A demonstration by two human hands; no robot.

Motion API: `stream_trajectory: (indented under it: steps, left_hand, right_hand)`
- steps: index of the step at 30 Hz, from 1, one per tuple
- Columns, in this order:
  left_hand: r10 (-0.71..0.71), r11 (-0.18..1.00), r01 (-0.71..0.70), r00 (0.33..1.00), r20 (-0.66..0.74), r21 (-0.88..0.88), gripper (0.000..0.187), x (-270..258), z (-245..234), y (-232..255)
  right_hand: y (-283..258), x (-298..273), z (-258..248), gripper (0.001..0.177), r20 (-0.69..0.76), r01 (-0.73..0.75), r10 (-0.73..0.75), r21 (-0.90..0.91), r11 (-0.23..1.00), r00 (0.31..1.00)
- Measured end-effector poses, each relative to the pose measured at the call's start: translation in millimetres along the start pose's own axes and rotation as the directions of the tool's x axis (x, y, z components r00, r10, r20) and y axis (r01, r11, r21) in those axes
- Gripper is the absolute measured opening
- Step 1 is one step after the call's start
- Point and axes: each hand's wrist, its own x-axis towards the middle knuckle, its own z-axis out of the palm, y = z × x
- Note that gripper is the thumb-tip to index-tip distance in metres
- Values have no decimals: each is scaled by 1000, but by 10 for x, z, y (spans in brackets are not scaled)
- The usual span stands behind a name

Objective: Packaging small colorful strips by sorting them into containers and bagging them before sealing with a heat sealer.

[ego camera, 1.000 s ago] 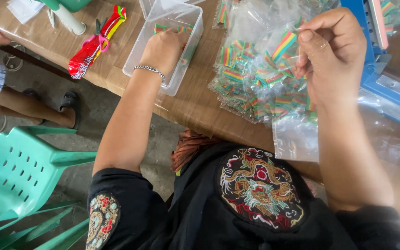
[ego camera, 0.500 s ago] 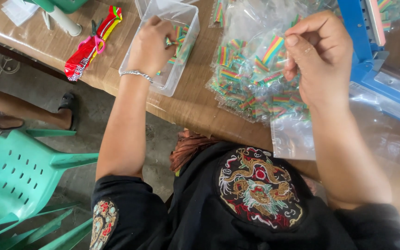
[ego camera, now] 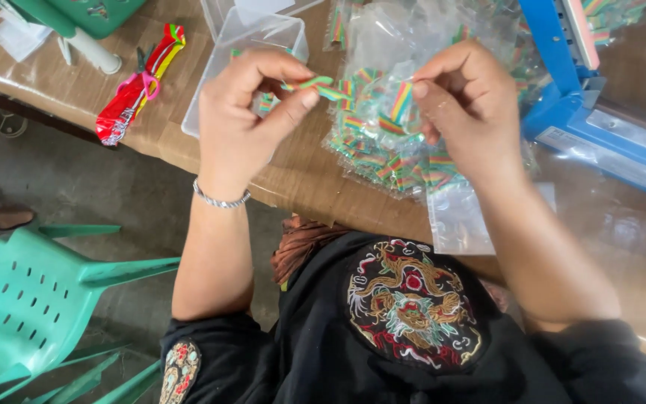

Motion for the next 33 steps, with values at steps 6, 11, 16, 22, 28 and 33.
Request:
stream_trajectory:
  steps: [6, 11, 16, 22, 28, 33]
  left_hand:
    - [320, 947, -322, 939, 124, -4, 4, 197, 299, 376]
    - [414, 897, -433, 893, 177, 86, 5, 283, 410, 267]
    - [368, 916, -399, 882, 296, 50, 5, 370, 389, 219]
    - [415, 900, -435, 854, 315, -6, 10, 483, 404, 159]
    - [335, 927, -375, 838, 430, 8, 14, 579, 419, 172]
    - [348, 912, -407, 827, 443, 44, 17, 589, 363, 241]
  right_hand:
    - [-64, 9, -15, 8, 35, 32, -34, 50, 998, 999]
    - [-90, 21, -44, 6, 27, 19, -21, 70, 997, 999]
    - [-104, 28, -71, 5, 23, -13, 11, 101, 995, 1000]
    - [-56, 60, -87, 5, 25, -29, 24, 203, 979, 999]
    - [-14, 84, -132, 9, 13, -59, 58, 226, 972, 998]
    - [15, 101, -161, 6, -6, -93, 97, 229, 969, 995]
